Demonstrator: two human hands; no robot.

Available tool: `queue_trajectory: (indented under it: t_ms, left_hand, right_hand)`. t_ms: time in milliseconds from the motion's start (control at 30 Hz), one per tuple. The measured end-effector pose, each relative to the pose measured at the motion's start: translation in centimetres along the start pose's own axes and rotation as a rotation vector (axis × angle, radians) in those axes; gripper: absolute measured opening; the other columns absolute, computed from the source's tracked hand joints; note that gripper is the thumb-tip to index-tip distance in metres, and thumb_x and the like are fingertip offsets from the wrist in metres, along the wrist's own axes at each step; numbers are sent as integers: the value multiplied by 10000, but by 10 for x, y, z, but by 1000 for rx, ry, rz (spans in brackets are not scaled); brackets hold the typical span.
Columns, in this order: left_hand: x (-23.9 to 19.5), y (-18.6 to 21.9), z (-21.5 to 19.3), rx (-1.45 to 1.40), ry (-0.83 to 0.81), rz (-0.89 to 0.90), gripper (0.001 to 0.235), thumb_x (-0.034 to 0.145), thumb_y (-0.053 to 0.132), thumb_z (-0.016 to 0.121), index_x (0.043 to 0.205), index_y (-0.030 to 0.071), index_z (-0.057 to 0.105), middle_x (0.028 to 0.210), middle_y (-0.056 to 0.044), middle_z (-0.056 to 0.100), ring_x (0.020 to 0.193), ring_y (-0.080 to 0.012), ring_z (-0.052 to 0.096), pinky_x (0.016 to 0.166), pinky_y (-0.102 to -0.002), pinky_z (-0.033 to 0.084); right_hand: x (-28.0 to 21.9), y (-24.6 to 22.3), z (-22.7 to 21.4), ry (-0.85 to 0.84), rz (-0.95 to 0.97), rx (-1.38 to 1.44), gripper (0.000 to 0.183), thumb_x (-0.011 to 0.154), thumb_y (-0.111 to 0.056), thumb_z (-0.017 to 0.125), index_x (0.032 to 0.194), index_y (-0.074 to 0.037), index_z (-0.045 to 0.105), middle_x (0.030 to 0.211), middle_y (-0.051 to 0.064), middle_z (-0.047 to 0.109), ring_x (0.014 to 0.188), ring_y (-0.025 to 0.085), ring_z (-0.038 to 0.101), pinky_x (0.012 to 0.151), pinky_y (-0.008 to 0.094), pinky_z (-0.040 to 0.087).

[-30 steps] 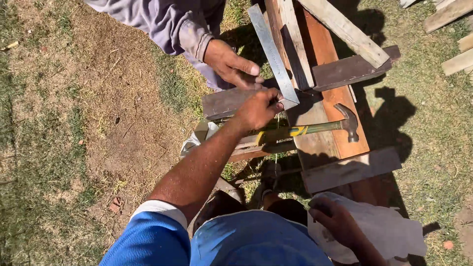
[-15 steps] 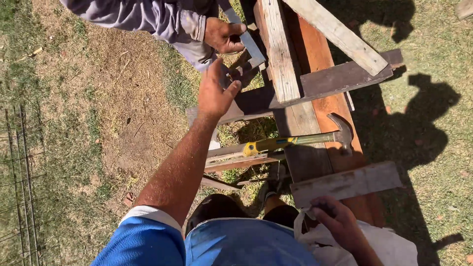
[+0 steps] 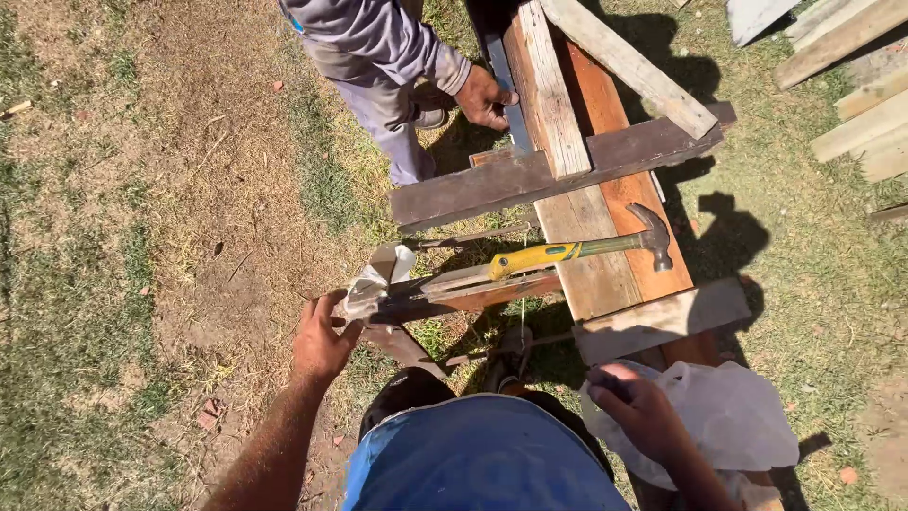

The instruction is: The person hammers nails into a wooden frame using a hammer. Another person assists by holding the wood and handing over a metal ruler. The recorder also handles a plastic bag and a metal ruler during the process.

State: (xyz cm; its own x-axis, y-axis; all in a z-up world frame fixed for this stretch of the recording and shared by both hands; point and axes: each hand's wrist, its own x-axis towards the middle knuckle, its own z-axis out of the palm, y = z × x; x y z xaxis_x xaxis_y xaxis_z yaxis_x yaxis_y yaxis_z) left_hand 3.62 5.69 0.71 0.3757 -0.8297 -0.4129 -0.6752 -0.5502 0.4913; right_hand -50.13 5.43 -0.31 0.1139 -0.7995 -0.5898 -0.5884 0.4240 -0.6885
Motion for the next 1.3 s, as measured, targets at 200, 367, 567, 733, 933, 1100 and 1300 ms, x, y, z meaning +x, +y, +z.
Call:
queue_trajectory:
  t_ms: [200,367,567,733,933,1100,1300]
  left_hand:
    - [-26,-98,-17,-130,-35,-24,657,989,184,804,1597,186,554,1531,-140,568,1232,-275,774,1124,-581,613]
    - [-52,-186,-34,-158,-30,-80,556,1009,287,793,1536,247,622,1506,-95,584,1167,-236,814,1023,-564,673]
    - [-80,-280,-31,-146,-40,-160,533,996,311,780,1503,187,673,1520,-103,673,1078,-306,846,1063,-574,644]
    - [-117,-319,-25,-113,-167,-291,532,1010,310,794,1522,224,677,1554,-83,682,1242,-295,771,1162,-523,589]
    - [-151,-348,2,-134,-291,-250,550,999,432,736,1485,183,669,1438,-106,800,1252,-296,806,1073,-454,672]
    - [-160,-236,-24,-538,-340,-341,458,1030,150,761,1459,37,646,1465,-221,760,1362,-381,743,1211,-516,617]
    - [-84,-76,-51,-1049,-286,-163,584,989,617,624,1292,121,690,1286,-112,746,1140,-341,715,842,-526,603]
  right_hand:
    - [-51,9,82,4,-135,48,308,960,-270,825,1217,-108,877,1097,-10,889,985,109,754,928,283,566]
    - [-125,-23,137,0,-24,9,183,956,-261,821,1061,-112,840,723,-6,617,659,128,517,612,314,399]
    - [-172,-17,157,93,21,68,293,927,-218,838,1169,-65,900,1035,62,927,958,159,792,888,325,612]
    - [-190,-26,168,97,9,-49,311,930,-307,822,1162,-113,896,934,10,866,843,126,706,779,314,552]
    - [-210,-25,164,106,107,-116,464,909,-364,803,1318,-153,863,1148,22,943,986,137,801,905,322,603]
    - [-243,46,155,182,94,144,328,931,-170,872,1233,-41,887,1131,95,929,1029,178,813,921,350,644]
    - [-307,141,167,288,198,183,305,931,-194,869,1197,-58,926,1109,81,948,1029,186,838,962,354,652]
